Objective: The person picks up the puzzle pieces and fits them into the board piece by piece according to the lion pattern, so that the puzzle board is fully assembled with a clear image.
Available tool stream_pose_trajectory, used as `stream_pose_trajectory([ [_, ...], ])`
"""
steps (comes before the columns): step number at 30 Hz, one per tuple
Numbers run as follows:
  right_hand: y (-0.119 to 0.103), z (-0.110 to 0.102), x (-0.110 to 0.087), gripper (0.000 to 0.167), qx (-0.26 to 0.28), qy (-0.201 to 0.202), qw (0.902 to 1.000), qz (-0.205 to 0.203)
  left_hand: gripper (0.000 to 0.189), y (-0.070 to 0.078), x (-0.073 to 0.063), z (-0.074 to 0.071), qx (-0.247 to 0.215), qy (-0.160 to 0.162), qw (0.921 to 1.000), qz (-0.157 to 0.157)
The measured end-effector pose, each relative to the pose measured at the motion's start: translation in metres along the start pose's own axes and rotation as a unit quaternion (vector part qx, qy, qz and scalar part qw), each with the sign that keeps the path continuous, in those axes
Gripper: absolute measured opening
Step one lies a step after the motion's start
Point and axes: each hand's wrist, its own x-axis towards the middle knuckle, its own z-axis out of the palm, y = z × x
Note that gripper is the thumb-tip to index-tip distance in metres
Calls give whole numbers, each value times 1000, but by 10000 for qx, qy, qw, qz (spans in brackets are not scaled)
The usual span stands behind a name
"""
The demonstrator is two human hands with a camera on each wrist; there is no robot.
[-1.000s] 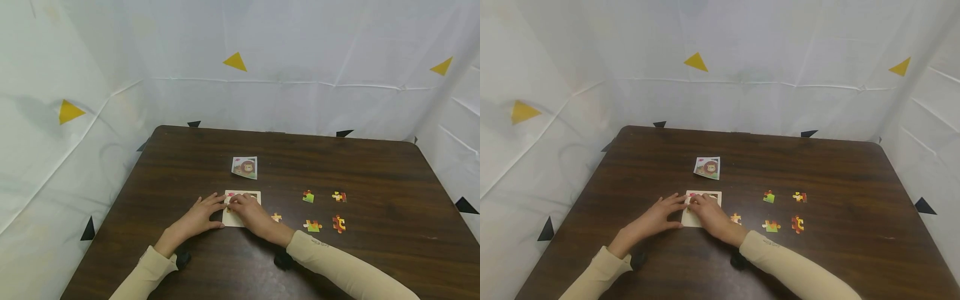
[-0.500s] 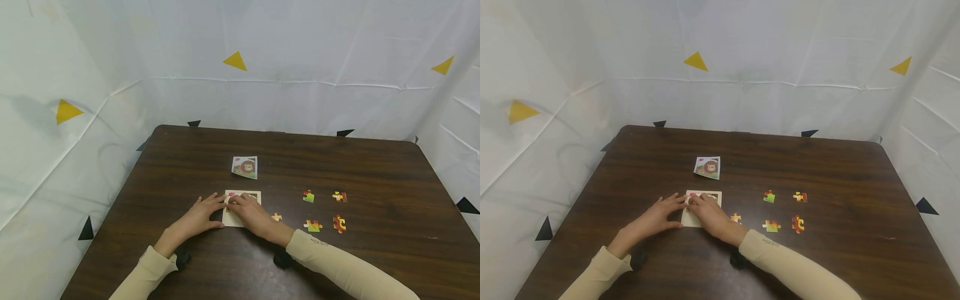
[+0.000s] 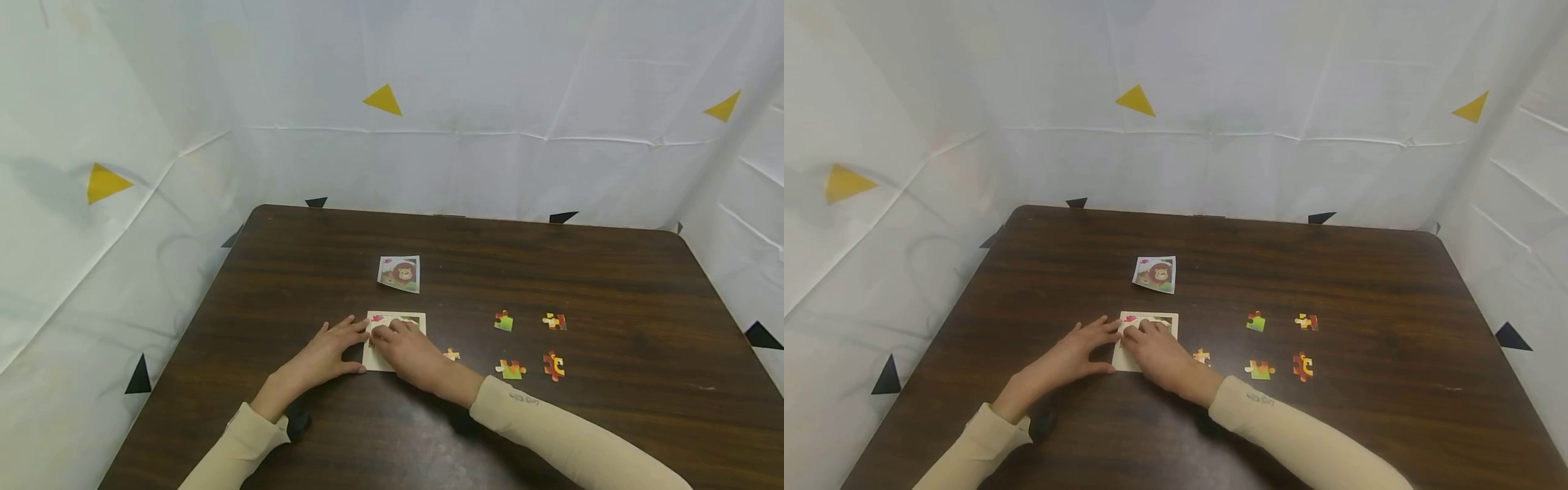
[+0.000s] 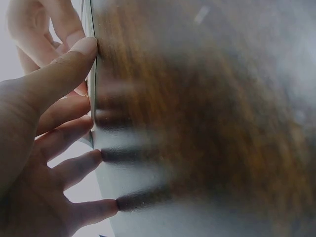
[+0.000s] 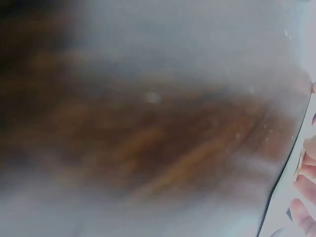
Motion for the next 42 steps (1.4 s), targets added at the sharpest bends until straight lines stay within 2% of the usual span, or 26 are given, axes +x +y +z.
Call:
stream_pose_trajectory([
  [12,-6,-2,-3,35,-511,61,9986,-78,62,1,1,-1,12,-20,10000,-32],
  [18,-6,-5,-3,35,-776,-15,9968,-213,63,0,1,-1,13,17,10000,-32],
  [23,-10,-8,-2,34,-977,-154,9950,-171,63,0,1,-1,7,-14,10000,-49],
  [27,-12,-11,-3,35,-955,-298,9949,-127,63,1,1,-1,25,-52,10000,-47],
  [32,-10,-14,-5,37,-902,-250,9953,-233,64,1,1,-2,38,-42,10000,-57],
  [38,-10,-12,-7,41,-1331,-370,9893,-472,64,4,0,-3,34,-24,9999,-122],
  [42,-12,-10,-9,41,-1625,-399,9847,-495,63,5,0,-4,57,1,9999,-109],
])
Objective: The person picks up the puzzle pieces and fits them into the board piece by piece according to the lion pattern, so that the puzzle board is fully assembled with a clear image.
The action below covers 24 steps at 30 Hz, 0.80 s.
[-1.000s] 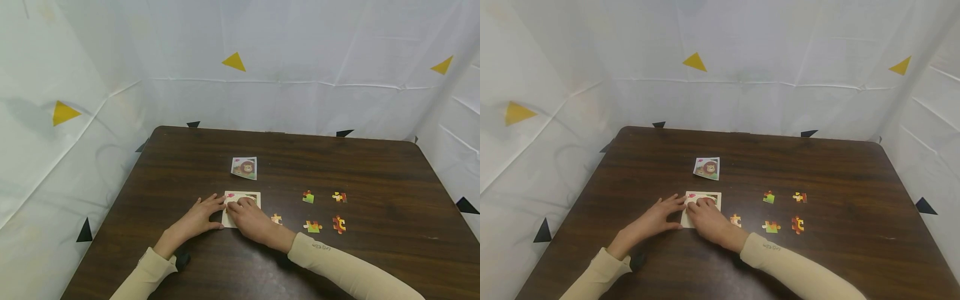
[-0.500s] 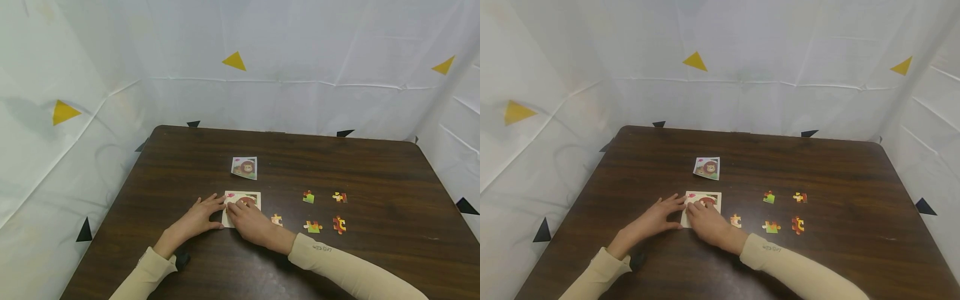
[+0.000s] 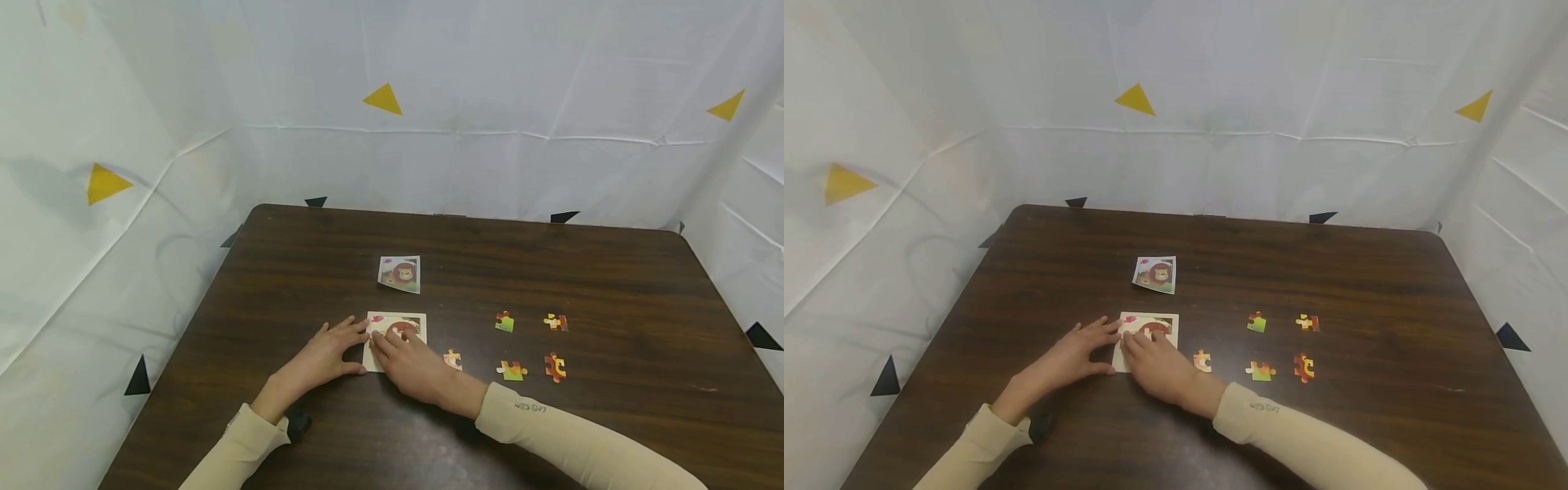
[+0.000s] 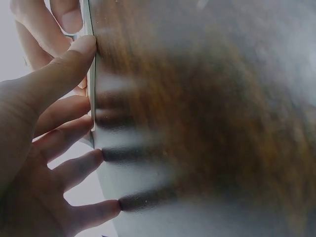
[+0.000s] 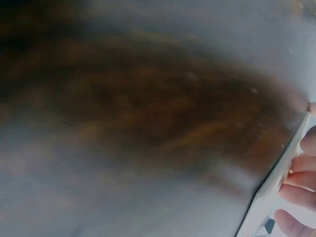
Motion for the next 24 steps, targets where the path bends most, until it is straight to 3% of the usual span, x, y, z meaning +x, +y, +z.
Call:
stream_pose_trajectory([
  [15,-7,-3,1,40,287,44,9986,436,64,0,0,-1,14,32,10000,33],
  [24,2,-1,0,46,-151,120,9998,-51,64,-2,0,0,7,12,10000,66],
])
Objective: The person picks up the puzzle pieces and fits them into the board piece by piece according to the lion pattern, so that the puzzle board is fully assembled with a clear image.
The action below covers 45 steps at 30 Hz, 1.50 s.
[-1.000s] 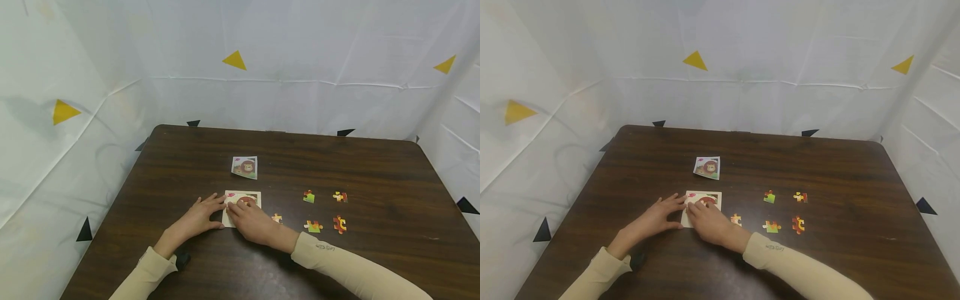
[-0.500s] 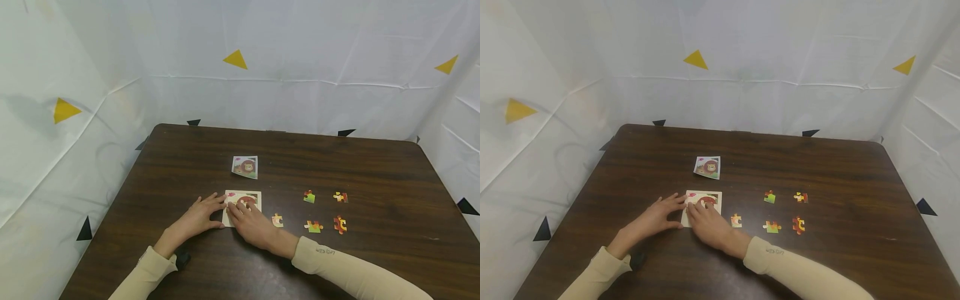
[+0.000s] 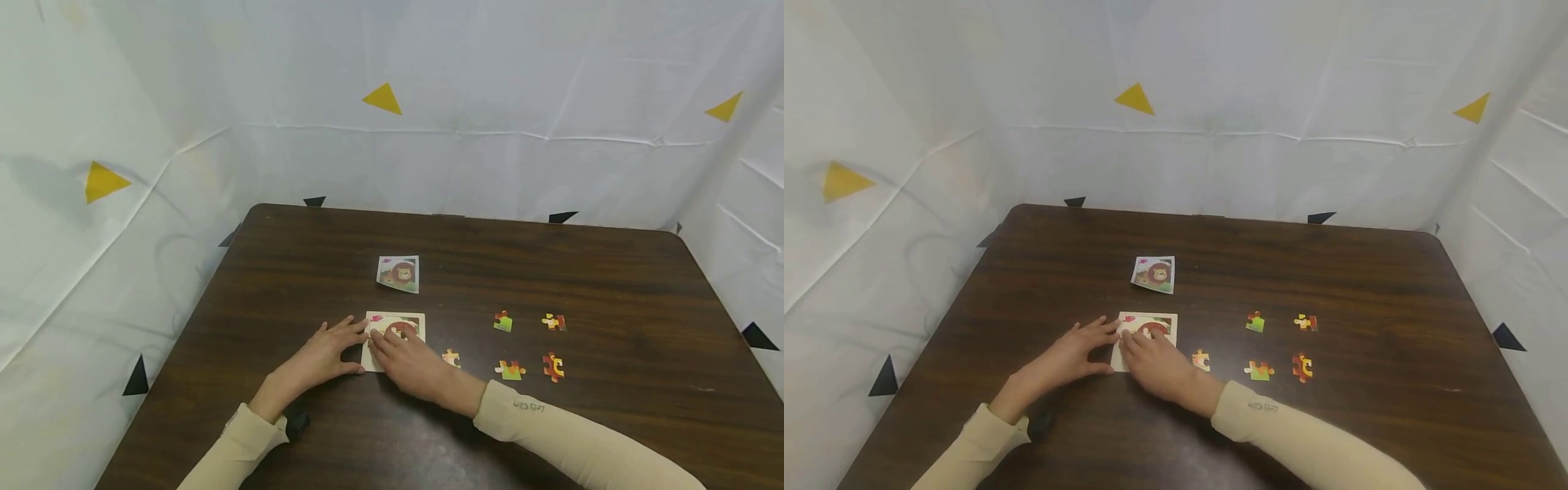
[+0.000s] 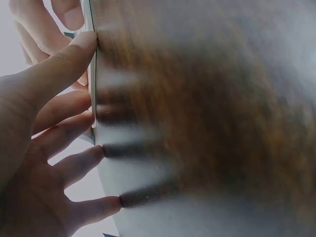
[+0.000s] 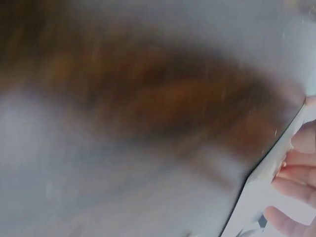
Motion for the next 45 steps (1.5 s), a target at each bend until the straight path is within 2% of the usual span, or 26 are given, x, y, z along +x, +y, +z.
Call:
stream_pose_trajectory([
  [4,5,0,-2,47,209,-144,9996,-133,63,-1,0,0,-2,-43,10000,37],
  [7,8,0,-4,47,933,-371,9949,115,63,-1,4,0,25,-70,9999,100],
  [11,12,1,-4,42,2071,-290,9760,611,63,-2,8,1,-12,-108,9998,167],
  [14,15,3,-4,39,2521,-77,9642,823,64,-2,10,3,-98,-157,9996,217],
  [20,23,1,-7,35,2841,342,9521,1075,66,-5,11,4,-70,-110,9996,240],
  [26,39,0,-17,38,3405,688,9253,1522,64,-10,4,0,-102,-71,9999,109],
  [33,61,3,-37,38,3573,1068,9075,1935,65,-14,-4,-2,10,-22,10000,-34],
  [39,88,2,-68,40,3516,1392,8971,2284,66,-12,-6,-3,-18,9,10000,-20],
  [45,116,4,-113,42,3545,1456,8768,2905,65,-8,-4,-3,-83,76,9999,66],
])
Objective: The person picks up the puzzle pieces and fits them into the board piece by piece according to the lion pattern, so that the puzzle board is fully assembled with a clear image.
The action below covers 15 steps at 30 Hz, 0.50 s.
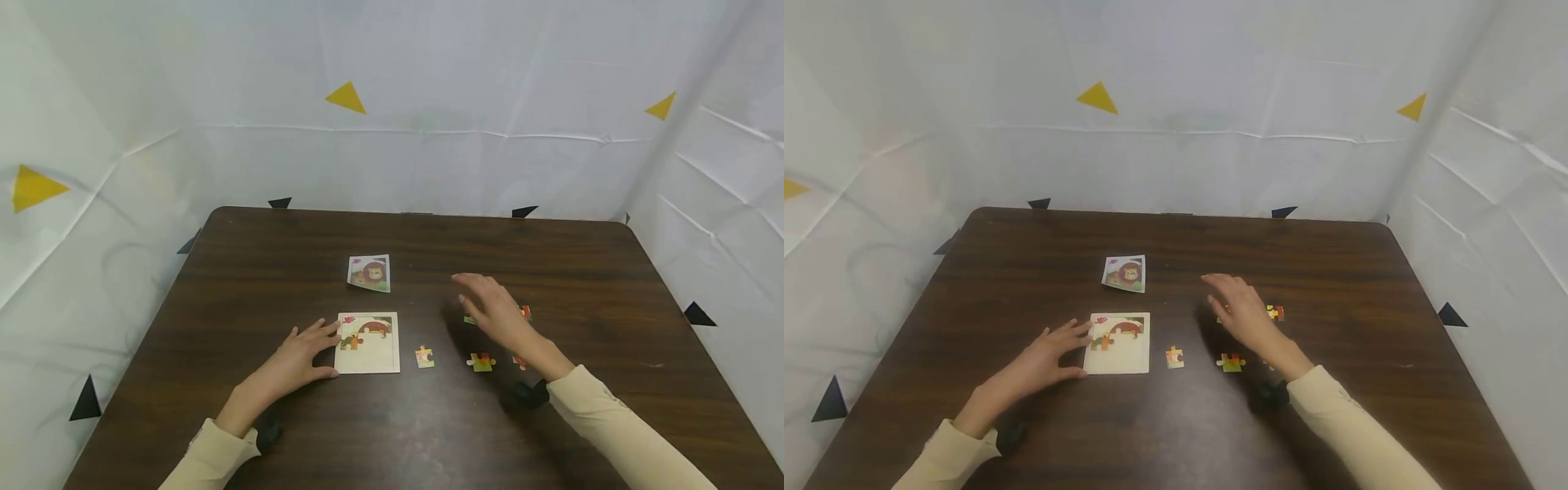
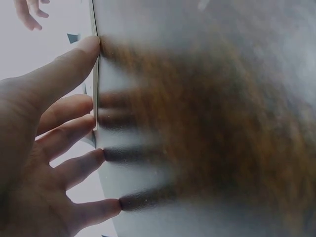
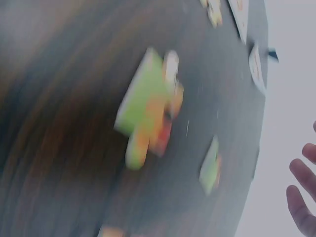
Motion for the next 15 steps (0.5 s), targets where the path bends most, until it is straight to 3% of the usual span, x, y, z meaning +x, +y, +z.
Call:
stream_pose_trajectory([
  [7,30,-28,-28,43,-61,170,9984,543,66,-2,1,0,42,-53,10000,-2],
  [15,34,-41,-78,45,-150,117,9950,978,66,0,1,0,48,-63,10000,15],
])
